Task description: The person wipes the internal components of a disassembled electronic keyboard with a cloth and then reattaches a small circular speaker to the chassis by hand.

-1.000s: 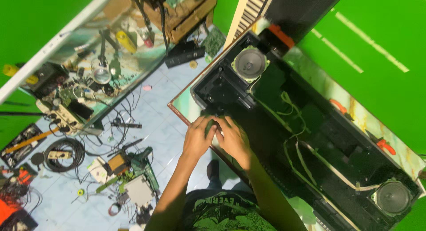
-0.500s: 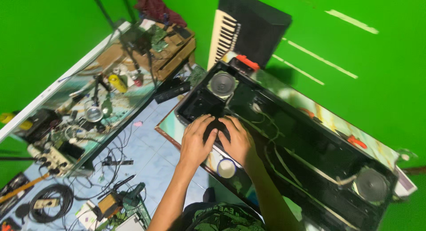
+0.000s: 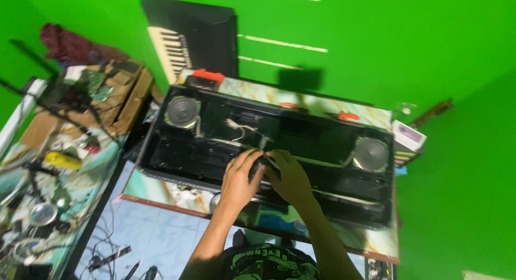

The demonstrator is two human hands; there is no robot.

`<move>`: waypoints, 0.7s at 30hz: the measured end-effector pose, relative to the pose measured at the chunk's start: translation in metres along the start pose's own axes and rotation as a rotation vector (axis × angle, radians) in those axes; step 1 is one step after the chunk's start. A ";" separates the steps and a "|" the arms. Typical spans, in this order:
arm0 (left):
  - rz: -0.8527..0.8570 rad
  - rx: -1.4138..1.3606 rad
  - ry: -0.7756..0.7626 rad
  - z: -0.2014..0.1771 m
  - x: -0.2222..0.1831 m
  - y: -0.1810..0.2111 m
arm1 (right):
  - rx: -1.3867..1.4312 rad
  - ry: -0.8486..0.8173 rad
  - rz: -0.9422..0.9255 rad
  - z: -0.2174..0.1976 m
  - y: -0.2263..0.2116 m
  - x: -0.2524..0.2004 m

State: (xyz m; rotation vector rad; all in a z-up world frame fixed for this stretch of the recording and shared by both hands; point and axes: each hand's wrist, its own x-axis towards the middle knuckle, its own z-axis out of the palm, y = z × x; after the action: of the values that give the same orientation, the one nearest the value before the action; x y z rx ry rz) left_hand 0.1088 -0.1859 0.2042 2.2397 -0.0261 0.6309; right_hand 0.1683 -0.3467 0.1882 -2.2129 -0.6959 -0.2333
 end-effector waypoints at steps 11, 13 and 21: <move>0.098 -0.124 -0.168 0.094 -0.012 0.058 | -0.086 0.023 0.150 -0.093 0.056 -0.060; 0.102 -0.115 -0.181 0.103 -0.019 0.063 | -0.088 0.009 0.153 -0.101 0.063 -0.071; -0.070 -0.115 -0.339 0.123 -0.055 0.050 | -0.046 -0.034 0.221 -0.082 0.088 -0.119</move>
State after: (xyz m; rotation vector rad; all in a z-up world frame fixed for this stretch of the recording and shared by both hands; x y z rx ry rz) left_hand 0.1030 -0.3165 0.1451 2.2005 -0.1489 0.2018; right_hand 0.1225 -0.5025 0.1426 -2.3203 -0.4630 -0.1010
